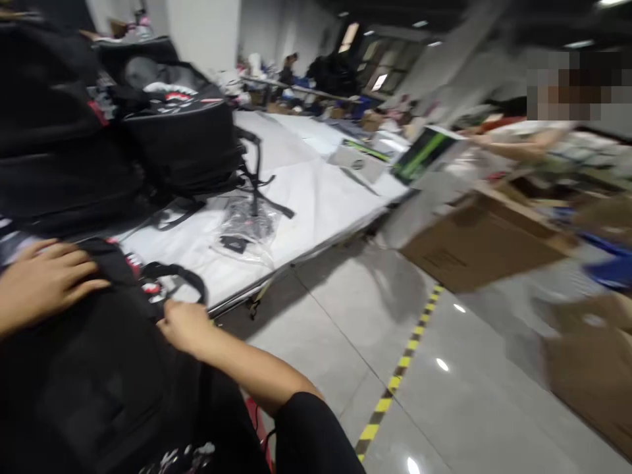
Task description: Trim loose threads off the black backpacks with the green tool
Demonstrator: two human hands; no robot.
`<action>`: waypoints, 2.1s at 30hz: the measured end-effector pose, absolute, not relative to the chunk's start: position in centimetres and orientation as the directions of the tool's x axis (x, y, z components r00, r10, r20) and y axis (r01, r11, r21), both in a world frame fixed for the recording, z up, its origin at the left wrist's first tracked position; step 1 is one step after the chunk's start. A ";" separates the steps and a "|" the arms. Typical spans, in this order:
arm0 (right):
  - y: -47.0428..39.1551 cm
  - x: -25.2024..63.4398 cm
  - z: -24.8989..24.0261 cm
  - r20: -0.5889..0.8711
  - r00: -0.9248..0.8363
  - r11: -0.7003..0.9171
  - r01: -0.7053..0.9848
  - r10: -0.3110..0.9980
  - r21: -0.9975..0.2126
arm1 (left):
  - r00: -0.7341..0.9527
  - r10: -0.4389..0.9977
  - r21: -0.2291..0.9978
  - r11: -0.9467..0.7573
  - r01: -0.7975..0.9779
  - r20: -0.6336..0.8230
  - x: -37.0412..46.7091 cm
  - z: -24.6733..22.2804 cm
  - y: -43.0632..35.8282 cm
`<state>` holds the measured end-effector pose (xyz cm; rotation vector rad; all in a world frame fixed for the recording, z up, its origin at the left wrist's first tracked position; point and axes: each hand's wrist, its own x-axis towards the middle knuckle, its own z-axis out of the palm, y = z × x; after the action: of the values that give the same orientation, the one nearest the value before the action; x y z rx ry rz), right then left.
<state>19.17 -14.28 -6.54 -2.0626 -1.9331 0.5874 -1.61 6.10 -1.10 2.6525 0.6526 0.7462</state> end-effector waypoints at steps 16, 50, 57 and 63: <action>-11.8 18.2 -3.2 0.464 0.140 0.163 0.817 0.875 -0.554 | 0.883 0.329 0.014 -0.939 0.344 0.336 -1.1 -4.8 -0.9; -11.4 17.8 -7.1 0.000 0.227 -0.085 0.368 0.974 -0.926 | 0.724 0.258 0.029 -0.950 0.312 0.639 -1.1 -9.6 -2.7; -11.2 17.8 -7.4 -0.016 0.247 -0.111 0.379 0.969 -0.919 | 0.734 0.276 0.038 -0.946 0.323 0.620 -1.1 -9.9 -2.6; -10.8 17.9 -7.1 -0.088 0.202 -0.153 0.333 0.975 -0.931 | 0.738 0.302 0.070 -0.942 0.328 0.603 -1.1 -10.2 -2.5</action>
<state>17.87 -10.82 -7.09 -1.6415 -1.2559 0.9683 -1.10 -2.53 -10.17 2.9668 0.5381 1.0183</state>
